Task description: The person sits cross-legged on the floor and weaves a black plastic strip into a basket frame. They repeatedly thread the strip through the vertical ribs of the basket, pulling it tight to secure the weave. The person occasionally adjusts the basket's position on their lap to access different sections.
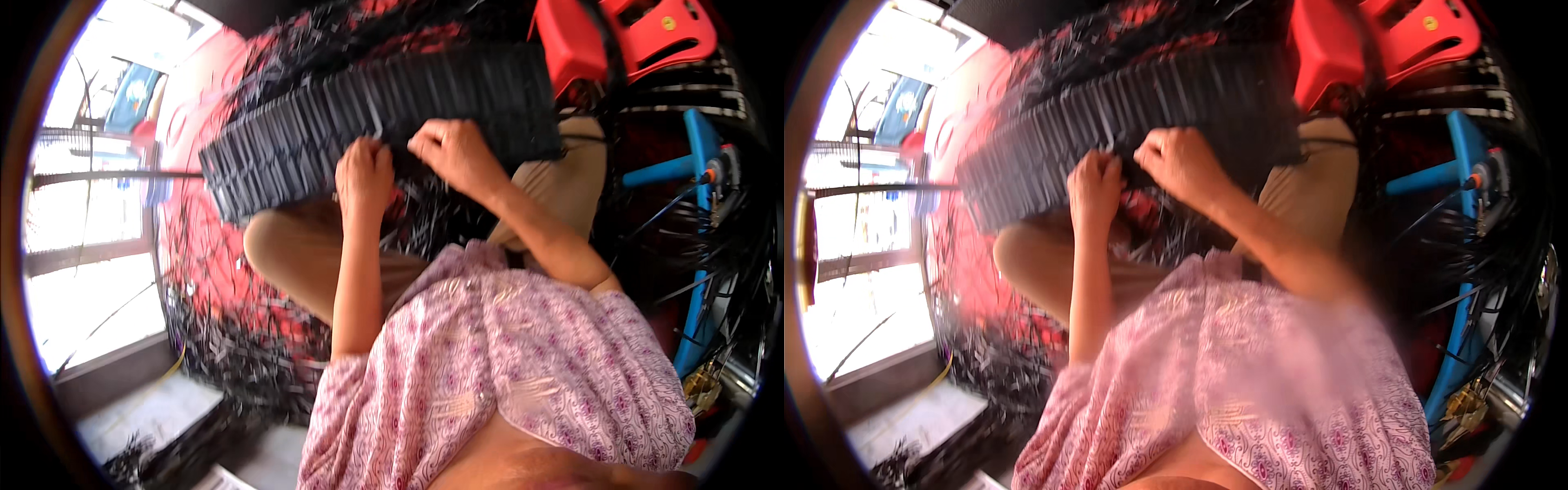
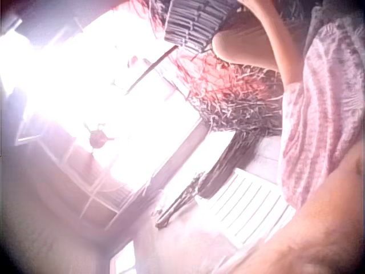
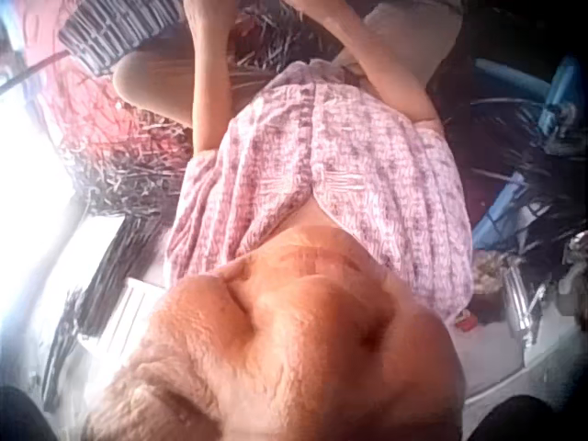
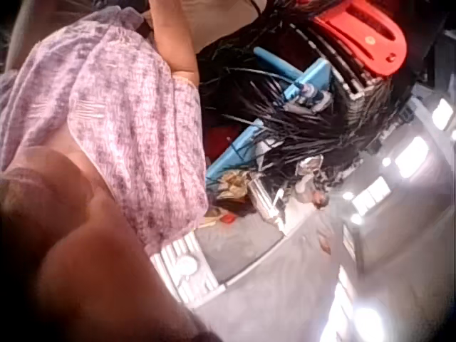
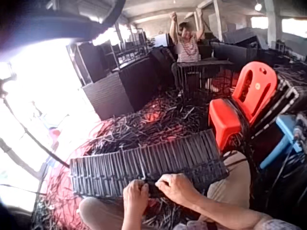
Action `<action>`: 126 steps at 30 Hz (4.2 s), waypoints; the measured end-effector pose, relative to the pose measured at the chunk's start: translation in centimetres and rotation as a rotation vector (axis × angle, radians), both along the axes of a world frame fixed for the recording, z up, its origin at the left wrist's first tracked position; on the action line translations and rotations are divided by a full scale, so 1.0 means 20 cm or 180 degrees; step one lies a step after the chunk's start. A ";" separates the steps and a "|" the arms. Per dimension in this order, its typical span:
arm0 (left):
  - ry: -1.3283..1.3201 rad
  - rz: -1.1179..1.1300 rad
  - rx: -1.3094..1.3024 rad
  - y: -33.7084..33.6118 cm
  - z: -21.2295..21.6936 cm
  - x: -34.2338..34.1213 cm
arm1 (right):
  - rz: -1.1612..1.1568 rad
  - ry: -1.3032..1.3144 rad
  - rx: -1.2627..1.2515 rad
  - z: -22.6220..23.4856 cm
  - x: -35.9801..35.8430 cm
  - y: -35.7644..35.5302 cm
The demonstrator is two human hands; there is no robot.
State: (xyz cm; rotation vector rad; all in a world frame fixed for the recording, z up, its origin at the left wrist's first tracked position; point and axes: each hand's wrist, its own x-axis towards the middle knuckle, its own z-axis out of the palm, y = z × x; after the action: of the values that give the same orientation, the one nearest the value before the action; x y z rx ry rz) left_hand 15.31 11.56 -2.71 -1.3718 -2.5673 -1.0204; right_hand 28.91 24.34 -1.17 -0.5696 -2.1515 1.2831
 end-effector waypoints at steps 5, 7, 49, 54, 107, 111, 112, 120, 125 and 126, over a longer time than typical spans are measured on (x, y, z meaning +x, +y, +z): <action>-0.0709 0.0190 0.0195 -0.05 -0.05 0.05 | -0.0102 -0.0471 0.0500 0.00 -0.03 -0.09; -0.0699 0.0161 0.0134 -0.05 -0.05 0.04 | -0.0121 -0.0591 0.0638 0.00 -0.04 -0.09; -0.0771 -0.0369 0.0153 -0.14 0.01 0.00 | 0.0325 -0.0820 0.1282 -0.06 -0.10 -0.10; -0.0306 -0.0226 -0.0348 -0.11 0.09 -0.01 | 0.0370 -0.0671 0.0841 -0.03 -0.10 -0.07; -0.2166 0.0070 0.1391 -0.43 0.37 0.10 | 0.1378 0.0429 0.0589 0.14 -0.14 -0.25; -0.2294 -0.0164 0.1371 -0.42 0.31 0.06 | 0.1202 0.0474 0.0667 0.08 -0.13 -0.23; -0.2539 -0.0120 0.1399 -0.41 0.31 0.04 | 0.1182 0.0422 0.0451 0.06 -0.13 -0.22; -0.2215 0.0688 0.0919 -0.31 0.15 -0.04 | 0.0644 0.0891 -0.1392 -0.03 -0.11 -0.13; -0.0637 0.0909 0.0123 -0.21 -0.01 -0.04 | 0.0461 0.0615 -0.1442 0.02 -0.15 -0.16; -0.0544 0.0951 0.0015 -0.19 0.00 -0.04 | 0.0387 0.0604 -0.1490 0.02 -0.15 -0.16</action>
State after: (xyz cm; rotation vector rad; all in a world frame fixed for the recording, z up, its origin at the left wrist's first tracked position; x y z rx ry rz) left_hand 14.55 7.71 -2.74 -0.8945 -2.7745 -1.1296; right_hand 25.84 21.11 -0.85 -0.4790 -1.7565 1.8482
